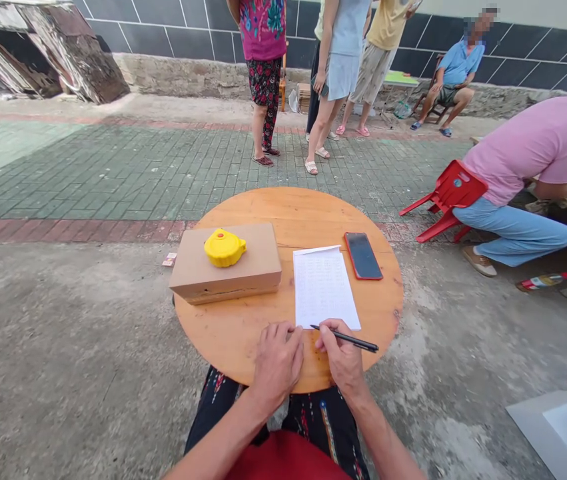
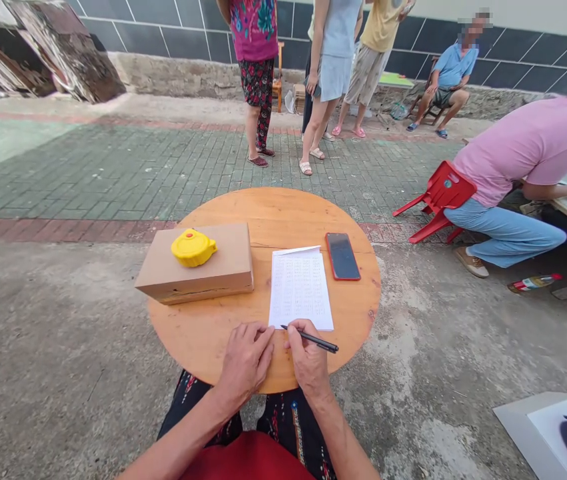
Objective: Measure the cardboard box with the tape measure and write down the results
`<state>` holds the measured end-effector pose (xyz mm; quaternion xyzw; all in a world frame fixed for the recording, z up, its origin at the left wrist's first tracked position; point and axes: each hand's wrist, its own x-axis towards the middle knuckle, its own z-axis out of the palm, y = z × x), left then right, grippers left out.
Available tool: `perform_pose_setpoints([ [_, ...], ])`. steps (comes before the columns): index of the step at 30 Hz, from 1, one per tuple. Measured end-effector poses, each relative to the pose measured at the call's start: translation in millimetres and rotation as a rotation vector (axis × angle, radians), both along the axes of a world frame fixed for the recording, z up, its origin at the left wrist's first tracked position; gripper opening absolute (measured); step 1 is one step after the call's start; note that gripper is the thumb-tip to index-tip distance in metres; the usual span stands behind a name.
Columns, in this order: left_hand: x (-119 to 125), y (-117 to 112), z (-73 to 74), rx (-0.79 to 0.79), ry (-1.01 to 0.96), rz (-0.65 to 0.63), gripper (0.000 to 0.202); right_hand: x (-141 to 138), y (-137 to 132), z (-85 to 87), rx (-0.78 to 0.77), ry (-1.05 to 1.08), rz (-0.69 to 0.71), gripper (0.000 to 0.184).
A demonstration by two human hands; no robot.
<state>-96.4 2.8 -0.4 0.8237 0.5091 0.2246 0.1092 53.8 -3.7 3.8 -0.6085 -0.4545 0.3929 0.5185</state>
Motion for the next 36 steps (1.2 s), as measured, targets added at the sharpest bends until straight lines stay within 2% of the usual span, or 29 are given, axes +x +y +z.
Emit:
perform_pose_setpoints([
  [10,0,-1,-0.8,-0.022,-0.012,0.003,0.028,-4,9,-7.6,0.034,-0.096,0.044,0.018],
  [21,0,-3,-5.2,-0.026,-0.085,0.003,0.029,-2,5,-14.0,0.028,-0.086,-0.003,0.018],
  [29,0,-1,-8.5,-0.014,-0.084,-0.003,0.032,-2,-4,-12.6,0.027,-0.065,-0.045,0.021],
  [36,-3,0,-10.0,0.070,-0.075,-0.034,0.029,-16,-13,-4.9,0.097,-0.171,0.015,0.019],
])
